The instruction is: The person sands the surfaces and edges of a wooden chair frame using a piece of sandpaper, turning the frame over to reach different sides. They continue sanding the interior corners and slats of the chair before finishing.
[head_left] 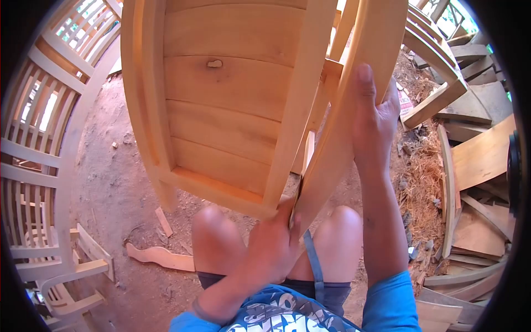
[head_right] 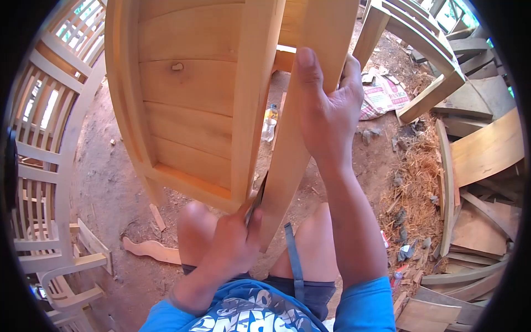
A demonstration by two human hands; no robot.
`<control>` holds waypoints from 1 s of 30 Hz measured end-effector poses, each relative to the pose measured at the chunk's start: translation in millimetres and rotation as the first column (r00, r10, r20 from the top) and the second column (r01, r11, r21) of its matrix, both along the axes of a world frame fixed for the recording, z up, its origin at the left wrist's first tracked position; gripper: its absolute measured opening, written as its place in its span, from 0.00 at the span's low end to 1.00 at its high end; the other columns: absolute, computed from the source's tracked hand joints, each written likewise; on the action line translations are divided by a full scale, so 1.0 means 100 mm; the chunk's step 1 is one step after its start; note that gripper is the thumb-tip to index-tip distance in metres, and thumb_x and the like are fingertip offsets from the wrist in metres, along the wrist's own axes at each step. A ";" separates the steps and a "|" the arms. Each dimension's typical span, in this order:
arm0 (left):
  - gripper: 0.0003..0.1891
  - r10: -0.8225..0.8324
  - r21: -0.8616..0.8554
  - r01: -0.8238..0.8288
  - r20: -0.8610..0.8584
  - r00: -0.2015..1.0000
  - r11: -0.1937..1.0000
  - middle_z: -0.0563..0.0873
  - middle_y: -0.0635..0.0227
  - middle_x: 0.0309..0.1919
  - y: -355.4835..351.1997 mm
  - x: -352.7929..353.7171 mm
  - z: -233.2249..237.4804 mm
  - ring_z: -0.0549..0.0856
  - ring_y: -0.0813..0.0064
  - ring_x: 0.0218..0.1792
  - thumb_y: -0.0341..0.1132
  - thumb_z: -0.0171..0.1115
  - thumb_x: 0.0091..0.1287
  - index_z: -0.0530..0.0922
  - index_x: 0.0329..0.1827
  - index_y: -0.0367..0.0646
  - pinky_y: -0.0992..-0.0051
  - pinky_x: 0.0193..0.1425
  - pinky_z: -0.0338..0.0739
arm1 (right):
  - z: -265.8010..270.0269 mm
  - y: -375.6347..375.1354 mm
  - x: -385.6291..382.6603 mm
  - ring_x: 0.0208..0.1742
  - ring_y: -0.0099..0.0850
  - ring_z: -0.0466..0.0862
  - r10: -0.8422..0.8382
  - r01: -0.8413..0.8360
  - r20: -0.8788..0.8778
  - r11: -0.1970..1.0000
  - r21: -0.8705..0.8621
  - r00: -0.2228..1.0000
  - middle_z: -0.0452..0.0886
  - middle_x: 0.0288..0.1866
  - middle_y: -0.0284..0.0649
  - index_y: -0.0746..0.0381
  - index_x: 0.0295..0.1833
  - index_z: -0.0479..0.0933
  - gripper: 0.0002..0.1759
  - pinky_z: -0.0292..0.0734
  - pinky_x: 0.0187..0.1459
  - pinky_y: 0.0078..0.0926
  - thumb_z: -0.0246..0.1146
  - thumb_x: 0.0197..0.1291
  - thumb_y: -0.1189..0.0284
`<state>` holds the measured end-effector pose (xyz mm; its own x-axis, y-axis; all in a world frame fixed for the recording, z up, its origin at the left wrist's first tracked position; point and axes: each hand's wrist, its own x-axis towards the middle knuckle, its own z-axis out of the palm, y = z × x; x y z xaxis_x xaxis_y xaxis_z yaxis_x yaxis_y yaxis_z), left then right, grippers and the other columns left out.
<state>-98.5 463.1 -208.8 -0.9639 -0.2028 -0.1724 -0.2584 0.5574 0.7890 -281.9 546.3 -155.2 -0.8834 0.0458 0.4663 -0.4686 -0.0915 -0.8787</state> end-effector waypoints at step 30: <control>0.25 -0.197 0.059 0.194 0.049 0.979 0.979 0.84 0.42 0.44 -0.19 0.01 -0.06 0.84 0.40 0.37 0.38 0.51 0.72 0.64 0.68 0.33 0.48 0.43 0.79 | -0.04 -0.02 0.00 0.43 0.24 0.74 -0.251 0.229 0.091 0.952 0.202 0.964 0.76 0.40 0.36 0.67 0.51 0.73 0.32 0.70 0.47 0.25 0.40 0.76 0.47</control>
